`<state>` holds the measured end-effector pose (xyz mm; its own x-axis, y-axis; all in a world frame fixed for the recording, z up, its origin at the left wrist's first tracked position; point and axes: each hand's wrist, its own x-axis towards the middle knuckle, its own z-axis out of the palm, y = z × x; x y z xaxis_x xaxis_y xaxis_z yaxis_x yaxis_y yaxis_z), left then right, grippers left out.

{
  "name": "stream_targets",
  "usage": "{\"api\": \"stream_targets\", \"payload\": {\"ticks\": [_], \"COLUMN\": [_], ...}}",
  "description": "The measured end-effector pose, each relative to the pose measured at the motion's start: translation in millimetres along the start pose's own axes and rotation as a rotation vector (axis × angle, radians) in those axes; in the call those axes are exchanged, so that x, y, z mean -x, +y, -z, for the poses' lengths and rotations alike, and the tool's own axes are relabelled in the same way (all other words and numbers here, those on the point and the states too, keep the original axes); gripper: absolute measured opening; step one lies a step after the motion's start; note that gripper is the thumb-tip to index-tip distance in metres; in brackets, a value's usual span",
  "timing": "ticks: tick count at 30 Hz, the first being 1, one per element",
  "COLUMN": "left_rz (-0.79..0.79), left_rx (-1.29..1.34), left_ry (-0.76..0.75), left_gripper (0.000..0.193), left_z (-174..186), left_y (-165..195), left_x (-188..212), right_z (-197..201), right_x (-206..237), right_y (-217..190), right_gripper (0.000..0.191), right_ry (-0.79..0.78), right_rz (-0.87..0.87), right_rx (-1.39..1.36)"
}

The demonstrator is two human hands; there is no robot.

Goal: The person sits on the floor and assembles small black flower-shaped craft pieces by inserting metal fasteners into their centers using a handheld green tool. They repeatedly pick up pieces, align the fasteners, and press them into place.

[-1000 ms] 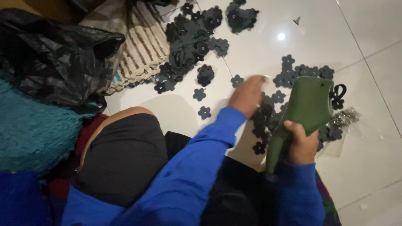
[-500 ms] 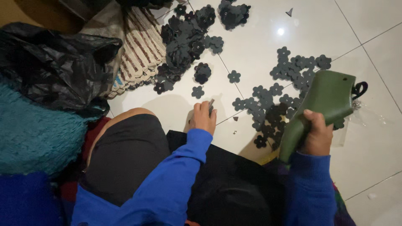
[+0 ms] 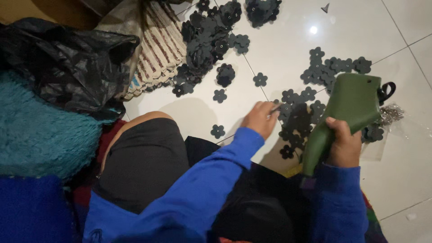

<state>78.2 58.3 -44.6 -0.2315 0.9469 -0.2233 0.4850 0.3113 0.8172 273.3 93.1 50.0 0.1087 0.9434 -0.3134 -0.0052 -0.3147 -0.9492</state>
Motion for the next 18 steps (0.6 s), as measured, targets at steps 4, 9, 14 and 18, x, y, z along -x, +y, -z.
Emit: {"api": "stream_targets", "payload": {"ticks": [4,9,14,18], "left_rz": [-0.041,0.445,0.378,0.292], "left_rx": [-0.097,-0.374,-0.359,-0.328], "left_ry": [0.257,-0.043,-0.045,-0.037], "left_gripper": [0.029,0.055,0.044,0.031], "left_z": [55,109,108,108], "left_y": [-46,-84,-87,-91], "left_x": [18,40,38,40], "right_z": [4,5,2,-2], "right_x": [0,1,1,2], "right_y": [-2,-4,-6,-8], "right_gripper": [0.044,0.046,0.049,0.049], "right_ry": [-0.042,-0.071,-0.07,-0.126], "right_rz": [-0.013,-0.041,-0.048,-0.036], "right_rx": [-0.142,-0.179,-0.154,-0.185]}}
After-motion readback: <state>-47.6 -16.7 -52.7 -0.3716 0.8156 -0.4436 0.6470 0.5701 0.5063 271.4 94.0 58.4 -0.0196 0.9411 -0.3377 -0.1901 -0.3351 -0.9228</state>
